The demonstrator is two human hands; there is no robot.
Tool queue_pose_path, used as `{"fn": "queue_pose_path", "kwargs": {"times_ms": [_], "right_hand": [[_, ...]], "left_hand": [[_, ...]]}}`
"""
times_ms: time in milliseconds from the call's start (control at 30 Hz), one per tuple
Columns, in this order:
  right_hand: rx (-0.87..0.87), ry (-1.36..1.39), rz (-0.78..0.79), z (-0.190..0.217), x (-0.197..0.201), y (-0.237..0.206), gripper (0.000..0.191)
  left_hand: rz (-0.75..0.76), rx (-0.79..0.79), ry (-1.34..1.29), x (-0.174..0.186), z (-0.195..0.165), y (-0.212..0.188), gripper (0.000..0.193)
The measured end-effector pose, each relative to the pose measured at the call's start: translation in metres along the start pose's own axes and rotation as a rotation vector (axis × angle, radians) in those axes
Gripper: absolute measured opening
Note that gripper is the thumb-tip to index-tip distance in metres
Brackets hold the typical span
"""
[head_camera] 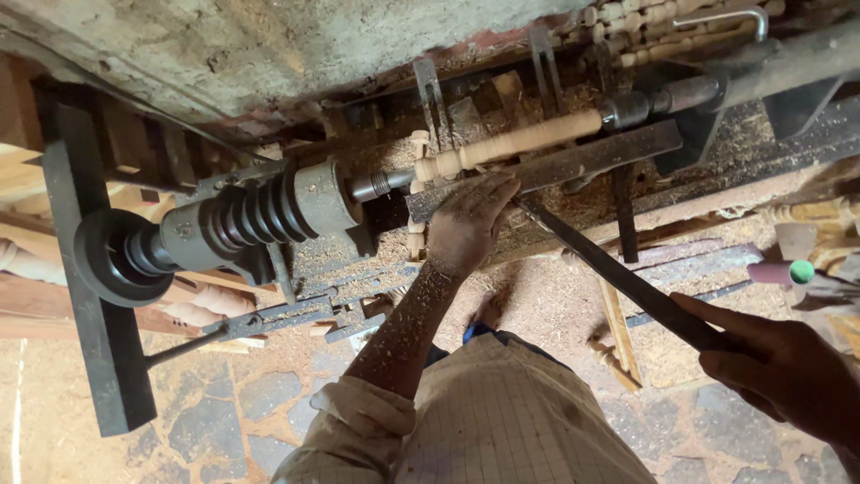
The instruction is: The person shapes a cylindrical wooden blank mounted on a lathe using a chisel. They hold the chisel with both hands and guide it along the rotating wood to carve decorative grooves and contours.
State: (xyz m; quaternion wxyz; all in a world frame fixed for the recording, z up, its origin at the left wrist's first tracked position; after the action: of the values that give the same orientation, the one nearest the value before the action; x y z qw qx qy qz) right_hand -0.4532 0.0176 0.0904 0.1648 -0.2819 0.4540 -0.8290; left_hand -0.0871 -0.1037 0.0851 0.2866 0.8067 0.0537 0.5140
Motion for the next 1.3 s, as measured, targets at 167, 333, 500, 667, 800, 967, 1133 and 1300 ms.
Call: {"fn": "queue_pose_path", "kwargs": {"times_ms": [167, 333, 500, 667, 800, 967, 1133, 1300], "right_hand": [[0.029, 0.008, 0.071, -0.001, 0.011, 0.017, 0.074], [0.014, -0.161, 0.093, 0.009, 0.026, 0.024, 0.070], [-0.087, -0.142, 0.106, 0.009, 0.038, 0.029, 0.070], [0.024, -0.206, 0.158, 0.020, 0.039, 0.036, 0.071], [0.076, -0.169, 0.202, 0.025, 0.035, 0.039, 0.072], [0.062, -0.138, 0.139, 0.015, 0.019, 0.026, 0.067], [0.120, -0.032, 0.094, 0.012, -0.012, 0.002, 0.074], [0.172, -0.003, 0.039, 0.032, -0.022, -0.010, 0.074]], "left_hand": [[-0.006, 0.071, -0.047, 0.002, 0.004, 0.001, 0.030], [-0.068, 0.099, -0.033, 0.002, 0.006, 0.000, 0.025], [-0.063, 0.123, -0.048, -0.001, 0.009, -0.003, 0.025], [-0.140, 0.117, -0.080, -0.002, 0.012, -0.003, 0.018], [-0.164, 0.123, -0.039, 0.000, 0.012, -0.007, 0.023], [-0.128, 0.121, -0.029, 0.004, 0.012, -0.008, 0.024], [-0.080, 0.055, -0.047, 0.008, 0.008, -0.005, 0.029], [-0.055, 0.055, -0.015, 0.007, 0.009, -0.007, 0.032]]}}
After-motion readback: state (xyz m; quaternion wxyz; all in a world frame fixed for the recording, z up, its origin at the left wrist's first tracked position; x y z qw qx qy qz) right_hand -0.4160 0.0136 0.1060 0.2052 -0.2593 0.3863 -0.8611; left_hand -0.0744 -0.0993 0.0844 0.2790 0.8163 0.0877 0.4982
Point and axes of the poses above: each hand's wrist, its own y-axis towards the middle knuckle, its own x-axis out of the back of the hand, z = x × y, the point moved 9 cm from there along y, towards the middle knuckle, and after that the axes turned 9 degrees about y, right-handed, at the moved point
